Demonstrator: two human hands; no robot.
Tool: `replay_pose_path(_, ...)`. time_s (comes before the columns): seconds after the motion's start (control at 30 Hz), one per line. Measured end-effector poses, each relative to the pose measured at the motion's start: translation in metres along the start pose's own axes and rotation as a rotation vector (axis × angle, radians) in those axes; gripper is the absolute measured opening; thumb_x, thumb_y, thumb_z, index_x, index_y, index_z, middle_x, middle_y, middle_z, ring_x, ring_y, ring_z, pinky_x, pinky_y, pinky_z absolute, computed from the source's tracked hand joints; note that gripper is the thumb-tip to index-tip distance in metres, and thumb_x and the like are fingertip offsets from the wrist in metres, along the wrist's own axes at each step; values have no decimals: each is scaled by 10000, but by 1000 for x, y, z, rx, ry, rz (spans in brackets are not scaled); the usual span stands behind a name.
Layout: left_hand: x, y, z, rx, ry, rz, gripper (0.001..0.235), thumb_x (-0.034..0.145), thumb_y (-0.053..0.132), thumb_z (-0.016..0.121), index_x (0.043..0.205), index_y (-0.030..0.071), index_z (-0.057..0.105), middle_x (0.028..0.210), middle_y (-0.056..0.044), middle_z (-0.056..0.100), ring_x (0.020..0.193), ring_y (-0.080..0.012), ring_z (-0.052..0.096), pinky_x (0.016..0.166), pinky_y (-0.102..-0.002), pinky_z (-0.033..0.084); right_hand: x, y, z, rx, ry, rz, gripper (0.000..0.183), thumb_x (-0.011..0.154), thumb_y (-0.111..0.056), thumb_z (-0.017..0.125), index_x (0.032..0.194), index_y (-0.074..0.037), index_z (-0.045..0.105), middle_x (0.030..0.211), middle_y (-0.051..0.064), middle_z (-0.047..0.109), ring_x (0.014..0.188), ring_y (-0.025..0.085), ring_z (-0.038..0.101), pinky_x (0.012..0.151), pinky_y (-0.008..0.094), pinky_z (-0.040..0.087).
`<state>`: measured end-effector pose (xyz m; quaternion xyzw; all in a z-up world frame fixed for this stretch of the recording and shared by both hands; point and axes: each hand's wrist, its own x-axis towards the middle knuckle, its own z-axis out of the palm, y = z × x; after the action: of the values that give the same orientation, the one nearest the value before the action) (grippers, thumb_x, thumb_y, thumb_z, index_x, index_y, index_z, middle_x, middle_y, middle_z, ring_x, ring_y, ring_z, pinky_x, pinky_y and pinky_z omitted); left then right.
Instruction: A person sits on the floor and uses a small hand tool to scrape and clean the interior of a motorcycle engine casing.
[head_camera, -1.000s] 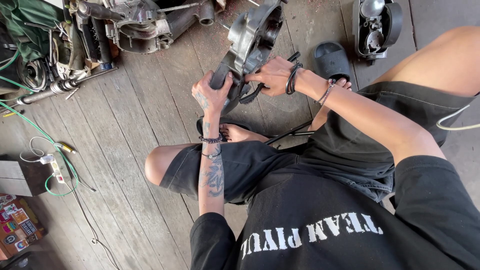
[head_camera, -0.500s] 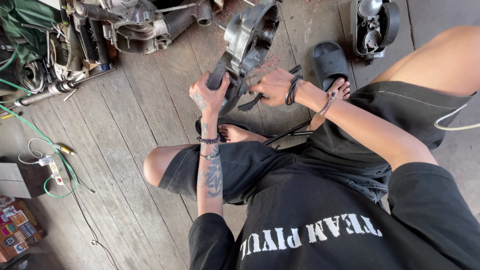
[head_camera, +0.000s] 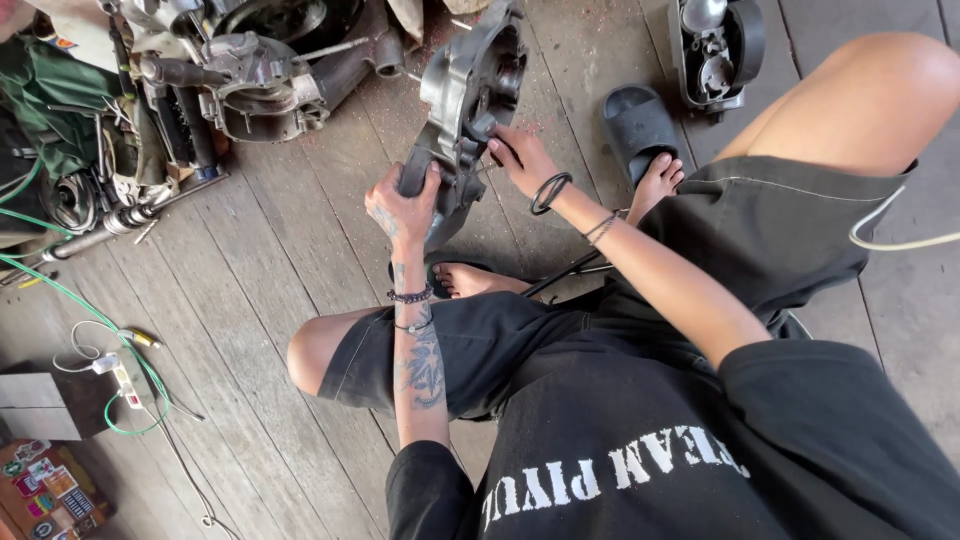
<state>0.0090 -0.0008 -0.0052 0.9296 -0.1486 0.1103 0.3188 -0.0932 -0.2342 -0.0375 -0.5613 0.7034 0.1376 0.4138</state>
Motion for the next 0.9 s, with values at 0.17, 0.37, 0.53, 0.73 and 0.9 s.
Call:
replay_pose_path(0.17,-4,-14,2,22,5,-43,529,735,519,833,540,148,510,378,-70,449,389,-294,598,425,-324,442,65,36,97,247,-430,-1315,132,1062,-232,614,1038,-141,706,704,80,669,703,268,667,737,361,521)
replay_pose_path(0.37,-3,-16,-1,18,-6,-16,535,727,508,852,547,142,506,389,-97,455,410,-322,612,426,-337,450,60,15,93,313,-620,-1259,170,1016,-216,704,943,-62,706,741,109,686,718,218,669,746,375,528)
replay_pose_path(0.53,0,-8,-1,29,2,-23,552,725,536,844,547,147,495,389,-87,451,410,-315,611,438,-336,457,46,6,84,457,-814,-1092,143,999,-200,716,969,-80,644,768,14,582,770,164,592,759,293,503)
replay_pose_path(0.73,1,7,-12,16,-31,45,497,764,436,833,577,105,513,440,-52,476,409,-241,475,435,-321,418,50,-18,55,169,-627,-1332,164,926,-96,757,875,-55,607,683,37,592,628,178,545,613,313,440)
replay_pose_path(0.9,1,11,-17,27,-83,86,425,796,360,821,622,53,584,499,-32,569,382,-166,409,449,-305,429,25,-19,49,277,-735,-1303,227,912,-15,740,854,-61,526,738,-14,567,625,89,489,618,224,428)
